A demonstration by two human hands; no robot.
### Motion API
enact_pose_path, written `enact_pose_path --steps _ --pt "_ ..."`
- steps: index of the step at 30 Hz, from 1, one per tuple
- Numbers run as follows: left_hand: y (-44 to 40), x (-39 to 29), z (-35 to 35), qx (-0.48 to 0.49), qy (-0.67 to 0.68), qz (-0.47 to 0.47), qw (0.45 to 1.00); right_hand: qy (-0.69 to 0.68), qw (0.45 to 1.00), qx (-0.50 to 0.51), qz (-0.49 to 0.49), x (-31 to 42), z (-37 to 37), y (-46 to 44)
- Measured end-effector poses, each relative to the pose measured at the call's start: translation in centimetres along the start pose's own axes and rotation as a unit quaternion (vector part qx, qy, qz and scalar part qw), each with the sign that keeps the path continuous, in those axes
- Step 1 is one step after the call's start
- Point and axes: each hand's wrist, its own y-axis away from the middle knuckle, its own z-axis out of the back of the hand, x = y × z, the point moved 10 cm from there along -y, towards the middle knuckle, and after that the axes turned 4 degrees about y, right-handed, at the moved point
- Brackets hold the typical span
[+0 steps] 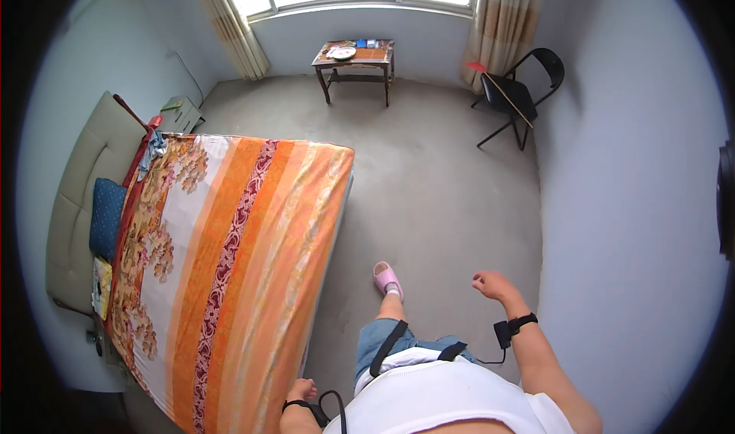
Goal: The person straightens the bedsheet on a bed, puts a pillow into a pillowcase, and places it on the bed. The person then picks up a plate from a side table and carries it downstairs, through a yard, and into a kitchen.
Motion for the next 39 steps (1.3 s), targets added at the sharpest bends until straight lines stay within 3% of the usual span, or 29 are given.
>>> enact_pose_path --steps 2,4,6,8,9,10,14,17,19,22,24,26,28,30,32,33,35,36,37,38,39 --pt "-3.5 -3.6 -0.8 0.019 0.046 -0.006 0.999 0.011 1.0 -0.008 0.023 2.5 2.7 -4.8" --pt "-4.9 -10.2 -0.5 0.04 0.087 -0.01 0.995 0.022 0.999 0.047 0.016 3.6 2.6 -9.2" --pt "-3.6 -19.5 -0.7 0.034 0.067 -0.082 0.994 0.05 0.993 0.101 0.029 5.0 3.8 -12.6" --pt "-4.1 -29.4 0.3 0.014 0.082 -0.217 0.973 0.07 0.984 0.158 0.047 6.8 5.6 -16.3" --pt "-3.4 -34.0 1.0 -0.032 0.096 -0.281 0.954 0.078 0.987 0.134 0.049 7.7 7.4 -18.3" --pt "-2.2 -38.5 2.0 -0.111 0.005 -0.354 0.929 0.086 0.989 0.109 0.055 8.8 8.7 -20.3" --pt "1.6 -51.9 0.8 -0.083 -0.07 -0.415 0.903 0.064 0.985 0.131 0.092 13.2 11.4 -29.7" --pt "0.8 -56.7 -0.8 -0.088 -0.058 -0.389 0.915 0.025 0.972 0.21 0.101 16.9 11.7 -37.2" --pt "-3.0 -58.2 -1.3 -0.117 0.062 -0.349 0.928 0.074 0.95 0.258 0.162 20.8 10.8 -42.5" --pt "-7.2 -56.9 -4.7 -0.114 0.293 -0.222 0.923 0.155 0.907 0.29 0.262 27.1 9.9 -49.8" --pt "-8.7 -55.7 -8.3 -0.078 0.283 -0.143 0.945 0.187 0.88 0.316 0.301 30.5 8.7 -53.5" --pt "-7.6 -55.7 -10.2 -0.088 0.352 -0.041 0.931 0.223 0.848 0.336 0.344 34.1 6.5 -57.3" --pt "-7.8 -55.9 -12.0 -0.119 0.466 0.03 0.876 0.233 0.86 0.332 0.311 35.2 4.1 -61.6" --pt "-8.1 -57.1 -13.5 -0.114 0.523 0.072 0.842 0.211 0.859 0.324 0.336 36.8 1.7 -64.2" --pt "-8.0 -59.0 -14.6 -0.104 0.661 0.118 0.734 0.117 0.891 0.284 0.335 39.1 0.9 -66.3" --pt "-8.4 -60.0 -14.7 -0.107 0.666 0.125 0.727 0.106 0.891 0.296 0.329 39.9 0.1 -66.3" --pt "-9.7 -60.9 -15.3 -0.109 0.75 0.183 0.626 0.125 0.877 0.325 0.331 41.3 -1.5 -65.5" --pt "-10.3 -61.0 -15.7 -0.109 0.753 0.188 0.621 0.147 0.864 0.352 0.329 41.4 -2.2 -64.7" --pt "-11.9 -61.7 -16.1 -0.086 0.779 0.166 0.598 0.178 0.856 0.287 0.392 42.1 -2.2 -64.3" --pt "-13.3 -62.4 -16.6 -0.064 0.804 0.142 0.574 0.184 0.851 0.291 0.397 42.2 -2.7 -64.7" --pt "-13.9 -62.6 -16.8 -0.066 0.807 0.145 0.568 0.189 0.845 0.345 0.363 41.7 -3.5 -64.5"
